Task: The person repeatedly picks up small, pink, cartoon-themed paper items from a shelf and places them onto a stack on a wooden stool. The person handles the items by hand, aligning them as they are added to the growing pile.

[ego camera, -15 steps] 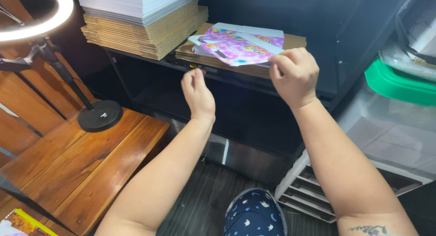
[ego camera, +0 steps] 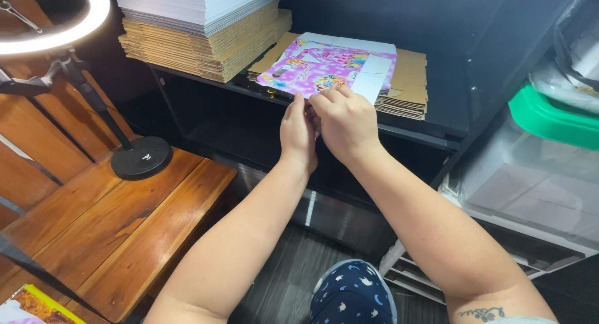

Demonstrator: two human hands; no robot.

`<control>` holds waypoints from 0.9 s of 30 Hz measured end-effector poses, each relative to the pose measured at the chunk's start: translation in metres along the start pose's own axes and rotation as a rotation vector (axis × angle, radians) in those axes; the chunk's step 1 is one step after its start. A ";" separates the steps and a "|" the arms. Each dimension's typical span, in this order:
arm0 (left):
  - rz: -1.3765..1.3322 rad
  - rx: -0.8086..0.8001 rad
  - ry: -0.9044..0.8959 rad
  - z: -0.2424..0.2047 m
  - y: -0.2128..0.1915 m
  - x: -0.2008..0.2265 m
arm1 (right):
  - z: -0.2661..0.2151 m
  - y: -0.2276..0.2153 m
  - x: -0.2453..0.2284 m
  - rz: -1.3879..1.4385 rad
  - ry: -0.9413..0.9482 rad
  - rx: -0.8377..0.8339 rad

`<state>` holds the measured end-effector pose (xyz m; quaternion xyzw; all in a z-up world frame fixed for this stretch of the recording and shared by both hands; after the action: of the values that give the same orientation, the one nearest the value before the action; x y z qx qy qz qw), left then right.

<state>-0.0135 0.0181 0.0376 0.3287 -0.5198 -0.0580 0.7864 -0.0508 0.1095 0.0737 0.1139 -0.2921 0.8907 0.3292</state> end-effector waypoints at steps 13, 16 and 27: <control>0.053 0.118 -0.104 0.007 -0.001 0.032 | 0.026 -0.034 0.043 0.708 0.616 -0.390; 0.092 0.126 -0.119 0.005 -0.011 0.046 | 0.014 -0.027 0.092 0.647 0.675 -0.366; 0.566 0.128 -0.187 0.028 -0.051 0.060 | -0.031 -0.017 0.153 0.638 1.050 -0.533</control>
<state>0.0025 -0.0599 0.0620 0.2128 -0.6633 0.1662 0.6979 -0.1557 0.2182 0.1166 -0.5117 -0.3225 0.7790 0.1650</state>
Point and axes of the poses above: each hand's wrist, its own z-axis towards the middle knuckle, its own y-axis out of the palm, x = y × z, the point moved 3 cm from there along z, towards the middle knuckle, and after that the axes turned 13 degrees about -x, right-handed, at the moved point
